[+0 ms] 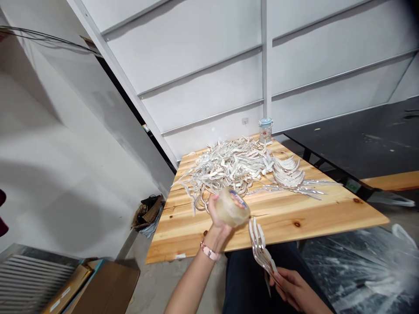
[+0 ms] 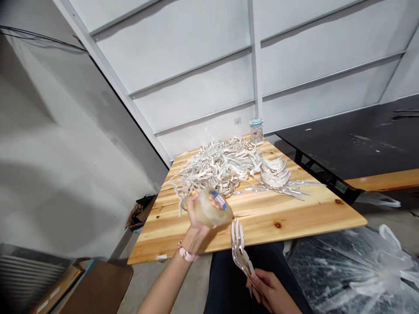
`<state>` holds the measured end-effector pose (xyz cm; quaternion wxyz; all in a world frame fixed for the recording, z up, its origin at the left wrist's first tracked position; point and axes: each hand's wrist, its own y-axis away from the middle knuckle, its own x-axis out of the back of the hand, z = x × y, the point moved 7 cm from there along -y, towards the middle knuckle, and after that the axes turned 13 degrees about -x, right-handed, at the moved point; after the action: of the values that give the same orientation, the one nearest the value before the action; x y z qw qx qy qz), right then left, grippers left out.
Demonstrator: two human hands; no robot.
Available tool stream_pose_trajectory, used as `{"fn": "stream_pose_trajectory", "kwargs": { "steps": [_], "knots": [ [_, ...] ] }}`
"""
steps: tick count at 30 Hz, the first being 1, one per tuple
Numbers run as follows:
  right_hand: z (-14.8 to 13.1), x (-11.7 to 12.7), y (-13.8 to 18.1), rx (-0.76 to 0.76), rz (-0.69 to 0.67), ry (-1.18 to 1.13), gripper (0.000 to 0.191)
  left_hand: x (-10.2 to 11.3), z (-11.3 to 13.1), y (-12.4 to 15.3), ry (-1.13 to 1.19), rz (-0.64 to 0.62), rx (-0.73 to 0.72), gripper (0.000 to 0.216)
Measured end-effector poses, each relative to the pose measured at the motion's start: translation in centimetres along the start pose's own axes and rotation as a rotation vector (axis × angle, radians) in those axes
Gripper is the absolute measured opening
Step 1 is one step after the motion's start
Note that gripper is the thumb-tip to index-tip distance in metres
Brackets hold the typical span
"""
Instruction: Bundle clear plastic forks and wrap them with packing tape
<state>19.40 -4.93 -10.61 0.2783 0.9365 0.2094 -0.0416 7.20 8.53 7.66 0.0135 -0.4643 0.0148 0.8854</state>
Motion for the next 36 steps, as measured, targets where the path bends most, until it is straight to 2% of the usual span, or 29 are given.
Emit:
{"fn": "stream_pose_trajectory", "kwargs": {
  "steps": [3, 5, 7, 9, 11, 13, 15, 18, 20, 22, 24, 26, 27, 29, 31, 33, 34, 36],
  "knots": [
    [-0.3, -0.5, -0.2, 0.001, -0.003, 0.02, 0.07, 1.2, -4.6, 2.6, -0.229, -0.133, 0.287, 0.041],
    [-0.3, -0.7, -0.2, -0.003, -0.01, 0.024, 0.071, 2.4, -6.0, 2.9, -0.287, -0.133, 0.366, 0.042],
    [-0.3, -0.7, -0.1, 0.008, -0.019, 0.023, 0.069, 2.9, -4.7, 1.3, -0.189, -0.037, 0.27, 0.041],
    [-0.2, -0.5, 0.1, 0.016, -0.042, 0.026, 0.067, 2.6, -1.5, -1.0, -0.014, 0.059, 0.051, 0.035],
    [-0.2, -0.3, 0.1, 0.009, -0.067, 0.026, 0.067, 1.7, 1.8, -2.4, 0.113, 0.089, -0.143, 0.028],
    [-0.7, -0.1, -0.2, 0.007, -0.072, 0.013, 0.068, 1.1, 2.8, -2.2, 0.126, 0.069, -0.188, 0.028],
    [-1.4, -0.2, -0.6, 0.016, -0.056, 0.016, 0.069, 0.9, 1.1, -0.7, -0.01, -0.016, -0.058, 0.033],
    [-2.0, -0.8, -1.2, 0.008, -0.033, 0.065, 0.073, 2.0, -3.6, 2.0, -0.33, -0.187, 0.216, 0.031],
    [-1.5, -1.2, -1.3, -0.001, -0.035, 0.073, 0.075, 3.0, -5.1, 2.2, -0.412, -0.188, 0.301, 0.029],
    [-0.7, -1.5, -1.1, -0.006, -0.058, 0.054, 0.074, 3.5, -3.6, 0.4, -0.305, -0.055, 0.173, 0.035],
    [0.1, -1.5, -0.8, -0.008, -0.077, 0.022, 0.072, 3.1, 0.1, -1.5, -0.13, 0.069, -0.093, 0.038],
    [0.3, -1.2, -0.8, -0.006, -0.06, -0.017, 0.07, 1.8, 3.5, -1.9, -0.017, 0.076, -0.302, 0.035],
    [0.0, -1.1, -0.8, -0.001, -0.043, -0.035, 0.07, 0.9, 4.4, -1.4, -0.011, 0.041, -0.322, 0.035],
    [-1.1, -1.0, -1.1, 0.02, -0.003, -0.05, 0.07, -0.5, 4.0, 0.6, -0.082, -0.067, -0.212, 0.039],
    [-2.5, -1.0, -1.6, 0.047, 0.038, -0.039, 0.072, -1.1, 1.4, 3.4, -0.219, -0.209, 0.017, 0.041],
    [-3.5, -1.2, -2.2, 0.066, 0.066, -0.023, 0.074, -0.4, -1.9, 5.8, -0.355, -0.296, 0.236, 0.038],
    [-3.6, -1.3, -2.5, 0.06, 0.068, -0.016, 0.076, 0.3, -3.2, 6.3, -0.403, -0.299, 0.319, 0.037],
    [-3.4, -1.6, -3.0, 0.031, 0.053, -0.01, 0.077, 1.9, -4.9, 5.8, -0.422, -0.218, 0.415, 0.041]
  ]
}}
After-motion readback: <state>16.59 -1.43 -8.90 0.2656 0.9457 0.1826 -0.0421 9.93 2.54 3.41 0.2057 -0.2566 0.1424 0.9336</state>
